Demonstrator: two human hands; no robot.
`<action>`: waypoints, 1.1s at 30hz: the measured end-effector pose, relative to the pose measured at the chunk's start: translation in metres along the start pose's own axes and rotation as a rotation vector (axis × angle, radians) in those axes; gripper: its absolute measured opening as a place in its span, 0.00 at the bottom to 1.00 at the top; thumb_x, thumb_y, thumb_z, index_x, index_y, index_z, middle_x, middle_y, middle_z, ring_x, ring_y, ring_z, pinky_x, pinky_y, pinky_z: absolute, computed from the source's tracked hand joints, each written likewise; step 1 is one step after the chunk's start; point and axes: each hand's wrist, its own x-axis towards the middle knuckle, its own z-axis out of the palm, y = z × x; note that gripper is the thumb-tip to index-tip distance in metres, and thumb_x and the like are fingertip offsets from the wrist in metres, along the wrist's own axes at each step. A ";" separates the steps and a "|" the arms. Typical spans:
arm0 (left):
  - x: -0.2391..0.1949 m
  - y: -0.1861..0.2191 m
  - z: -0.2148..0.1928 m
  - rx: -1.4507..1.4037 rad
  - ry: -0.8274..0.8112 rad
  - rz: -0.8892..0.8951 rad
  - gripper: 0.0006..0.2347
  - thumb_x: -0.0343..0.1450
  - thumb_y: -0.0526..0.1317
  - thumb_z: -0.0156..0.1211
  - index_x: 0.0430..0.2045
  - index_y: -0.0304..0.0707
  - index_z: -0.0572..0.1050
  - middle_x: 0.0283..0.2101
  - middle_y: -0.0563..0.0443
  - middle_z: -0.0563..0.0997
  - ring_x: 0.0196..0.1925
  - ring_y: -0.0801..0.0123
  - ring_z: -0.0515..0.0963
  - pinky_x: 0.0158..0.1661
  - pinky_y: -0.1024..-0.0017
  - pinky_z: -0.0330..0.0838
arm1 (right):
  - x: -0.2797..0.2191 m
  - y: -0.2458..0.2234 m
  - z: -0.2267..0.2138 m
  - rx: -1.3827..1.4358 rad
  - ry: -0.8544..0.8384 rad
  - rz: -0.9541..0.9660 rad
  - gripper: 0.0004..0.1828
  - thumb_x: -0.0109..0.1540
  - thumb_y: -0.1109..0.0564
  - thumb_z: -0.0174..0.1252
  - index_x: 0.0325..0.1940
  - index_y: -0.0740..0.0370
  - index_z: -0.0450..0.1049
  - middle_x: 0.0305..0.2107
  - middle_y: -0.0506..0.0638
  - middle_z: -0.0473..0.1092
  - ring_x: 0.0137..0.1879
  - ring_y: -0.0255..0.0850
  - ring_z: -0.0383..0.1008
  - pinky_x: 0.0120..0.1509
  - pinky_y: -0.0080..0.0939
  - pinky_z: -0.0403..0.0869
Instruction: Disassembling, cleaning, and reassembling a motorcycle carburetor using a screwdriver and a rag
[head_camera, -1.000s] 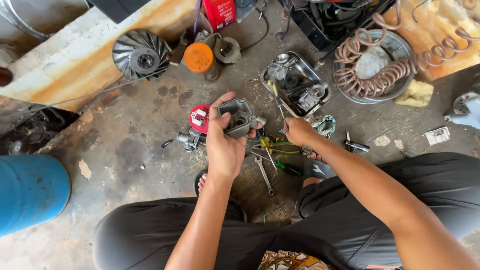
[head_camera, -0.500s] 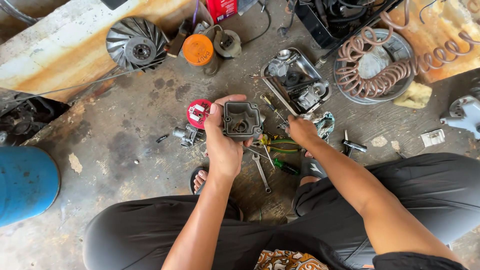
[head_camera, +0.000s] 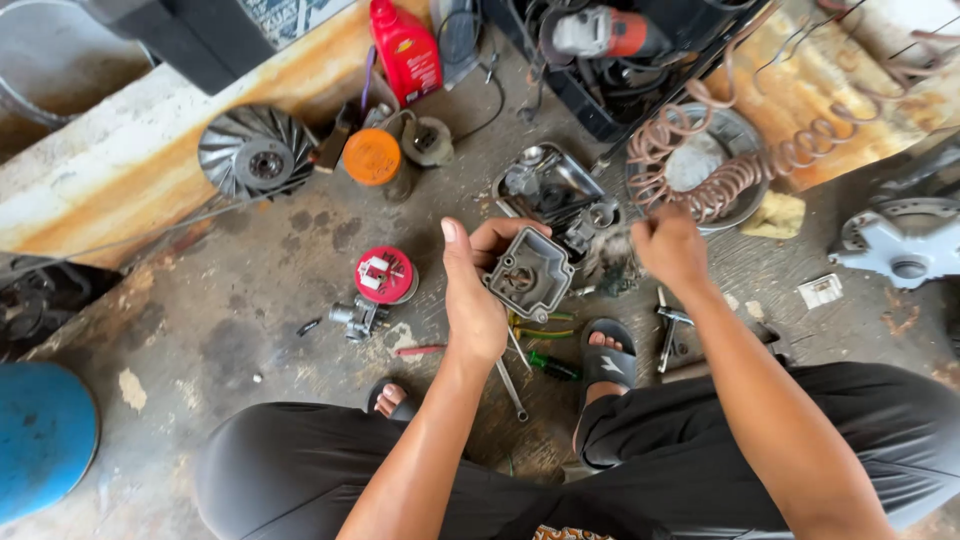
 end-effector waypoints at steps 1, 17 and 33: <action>0.000 0.000 0.004 -0.005 -0.010 0.006 0.39 0.78 0.65 0.21 0.38 0.32 0.82 0.31 0.41 0.82 0.32 0.64 0.83 0.31 0.77 0.78 | -0.004 -0.017 -0.031 -0.003 0.012 0.001 0.18 0.64 0.48 0.54 0.40 0.67 0.76 0.37 0.66 0.71 0.46 0.71 0.77 0.51 0.71 0.76; -0.005 0.016 0.002 0.651 -0.047 0.115 0.30 0.80 0.51 0.22 0.34 0.47 0.86 0.29 0.40 0.86 0.34 0.45 0.85 0.43 0.57 0.78 | -0.095 -0.139 -0.141 0.517 0.203 -0.977 0.13 0.65 0.48 0.59 0.46 0.57 0.79 0.42 0.56 0.65 0.42 0.51 0.72 0.47 0.50 0.74; -0.009 0.014 0.006 0.888 0.006 0.211 0.26 0.78 0.49 0.32 0.26 0.40 0.83 0.18 0.34 0.78 0.21 0.40 0.80 0.24 0.53 0.73 | -0.090 -0.151 -0.112 0.485 0.357 -1.111 0.11 0.66 0.56 0.59 0.29 0.55 0.77 0.33 0.51 0.58 0.39 0.54 0.66 0.44 0.53 0.71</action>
